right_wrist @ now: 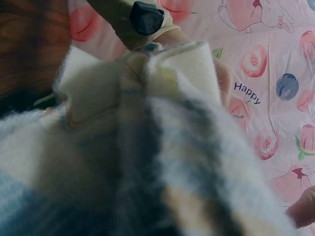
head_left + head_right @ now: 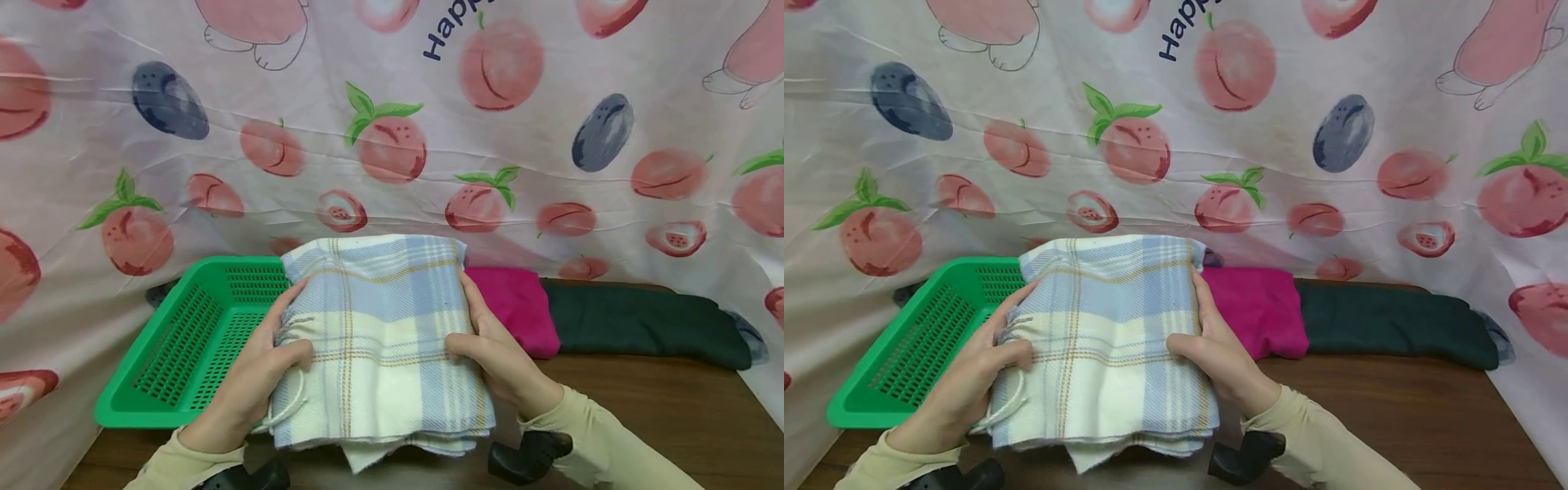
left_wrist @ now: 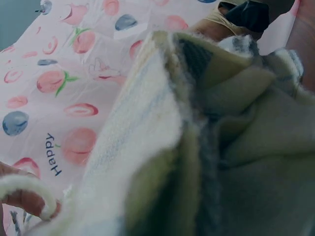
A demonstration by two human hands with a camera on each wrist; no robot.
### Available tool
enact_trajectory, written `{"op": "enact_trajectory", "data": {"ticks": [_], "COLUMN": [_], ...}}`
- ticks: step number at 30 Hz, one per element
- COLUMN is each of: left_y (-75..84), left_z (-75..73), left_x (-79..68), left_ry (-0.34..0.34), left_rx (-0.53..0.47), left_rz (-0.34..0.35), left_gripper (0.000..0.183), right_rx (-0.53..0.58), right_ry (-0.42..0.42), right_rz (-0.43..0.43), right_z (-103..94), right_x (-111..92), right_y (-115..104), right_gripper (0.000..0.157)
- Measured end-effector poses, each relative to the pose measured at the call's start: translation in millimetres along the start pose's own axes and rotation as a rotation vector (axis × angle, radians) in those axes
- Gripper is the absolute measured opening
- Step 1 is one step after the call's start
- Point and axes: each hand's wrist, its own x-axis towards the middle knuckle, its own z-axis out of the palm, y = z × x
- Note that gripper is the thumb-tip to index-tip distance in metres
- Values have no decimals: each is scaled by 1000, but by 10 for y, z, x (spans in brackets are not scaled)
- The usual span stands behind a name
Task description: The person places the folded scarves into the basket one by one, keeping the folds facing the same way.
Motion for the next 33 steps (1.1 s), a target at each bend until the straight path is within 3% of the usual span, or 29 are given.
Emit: {"op": "enact_trajectory", "data": {"ticks": [11, 18, 25, 33], "left_y": [30, 86, 134, 152], "left_z": [-412, -667, -905, -1070], "left_x": [66, 127, 140, 167], "left_ry": [-13, -5, -30, 0], "left_rx": [57, 87, 32, -9], "left_rz": [46, 54, 97, 183], "left_gripper": [105, 102, 99, 97], "right_rx": [73, 49, 118, 131], "right_ry": [-39, -25, -67, -66], "right_rz": [45, 59, 38, 0], "right_z": [210, 322, 423, 543], "right_x": [261, 396, 571, 724], "right_y": [-126, -223, -246, -230], "right_gripper": [108, 111, 113, 113]}}
